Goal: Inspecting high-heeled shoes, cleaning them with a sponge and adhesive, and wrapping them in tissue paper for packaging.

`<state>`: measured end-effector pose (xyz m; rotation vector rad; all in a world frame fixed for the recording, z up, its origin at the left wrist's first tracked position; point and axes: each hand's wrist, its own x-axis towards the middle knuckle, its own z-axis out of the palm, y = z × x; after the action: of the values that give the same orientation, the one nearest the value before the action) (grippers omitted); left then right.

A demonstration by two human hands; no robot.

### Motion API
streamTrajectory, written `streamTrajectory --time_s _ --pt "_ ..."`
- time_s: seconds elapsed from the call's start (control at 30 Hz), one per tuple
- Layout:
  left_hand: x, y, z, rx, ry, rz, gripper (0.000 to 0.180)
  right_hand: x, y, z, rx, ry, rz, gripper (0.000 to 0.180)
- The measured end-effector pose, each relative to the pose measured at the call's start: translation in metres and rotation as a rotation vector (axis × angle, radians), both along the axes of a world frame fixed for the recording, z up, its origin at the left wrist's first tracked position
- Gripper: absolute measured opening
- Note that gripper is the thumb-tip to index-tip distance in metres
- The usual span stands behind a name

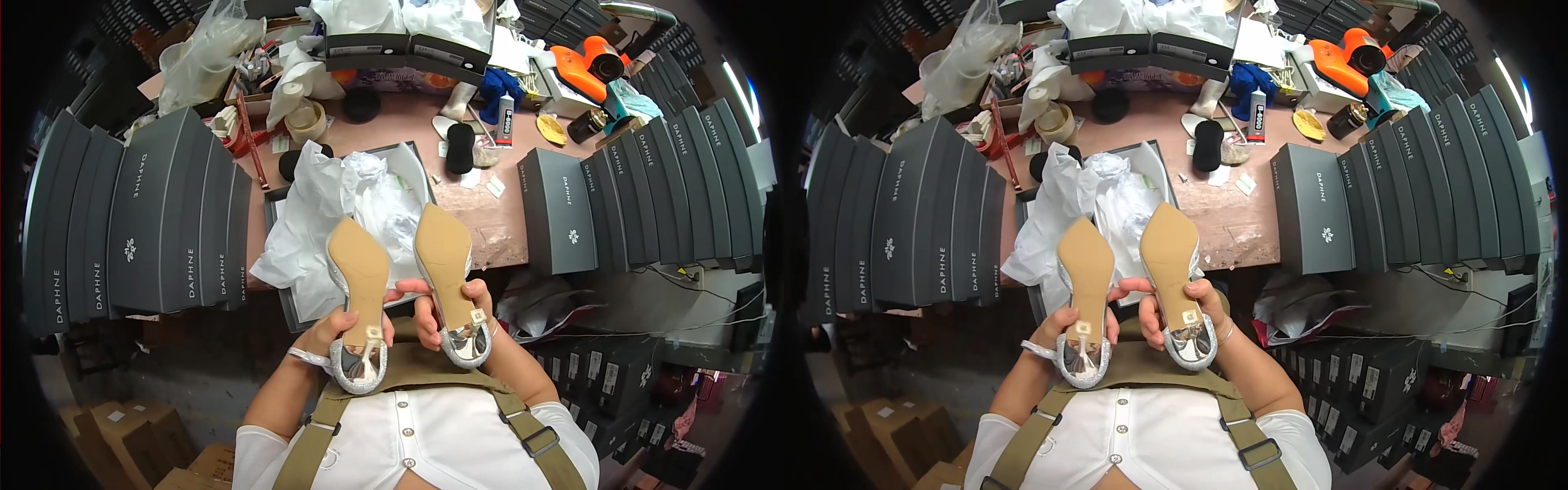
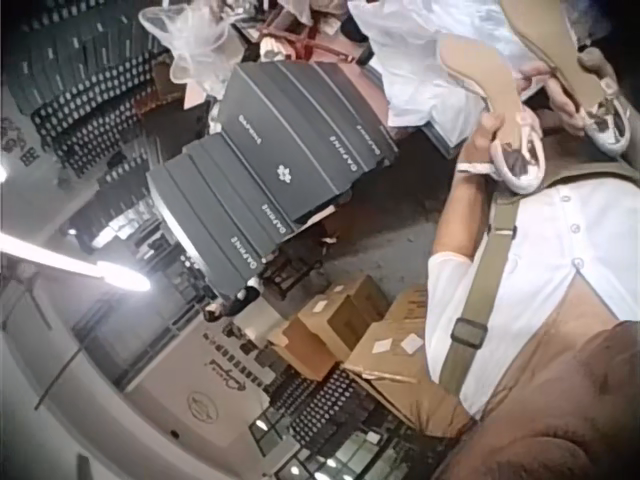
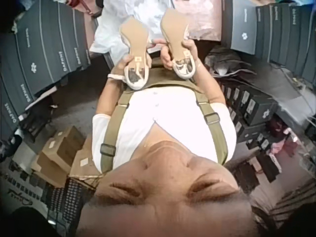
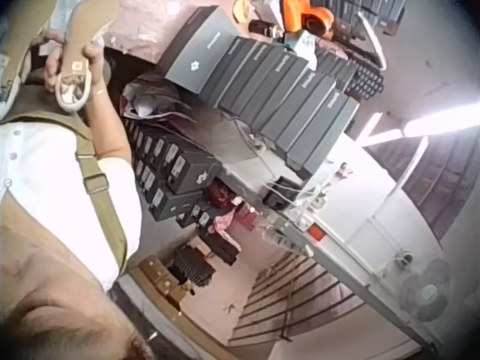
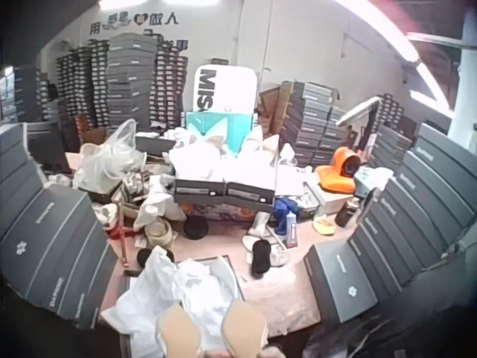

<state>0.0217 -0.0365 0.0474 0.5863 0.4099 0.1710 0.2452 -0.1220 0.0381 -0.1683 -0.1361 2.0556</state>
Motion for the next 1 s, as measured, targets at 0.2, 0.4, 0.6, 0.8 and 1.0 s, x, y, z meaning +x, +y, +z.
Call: streamTrajectory --time_s 0.2,0.4,0.6,0.8,1.0 --pt "0.007 -0.001 0.000 0.122 0.017 -0.038 0.081 -0.004 0.004 -0.005 0.033 0.025 0.002 0.089" --pt "0.007 0.000 -0.008 0.152 0.000 -0.056 0.072 -0.005 0.004 -0.010 0.063 0.028 -0.006 0.087" --pt "0.011 0.003 -0.002 0.235 0.000 -0.087 0.063 -0.008 0.002 -0.017 0.148 -0.052 -0.042 0.082" --pt "0.005 0.004 -0.006 0.376 -0.039 -0.171 0.050 0.002 -0.003 -0.031 0.164 -0.099 0.088 0.082" --pt "-0.003 0.012 -0.005 0.500 0.019 -0.244 0.044 0.002 0.001 -0.040 0.204 -0.072 0.146 0.083"
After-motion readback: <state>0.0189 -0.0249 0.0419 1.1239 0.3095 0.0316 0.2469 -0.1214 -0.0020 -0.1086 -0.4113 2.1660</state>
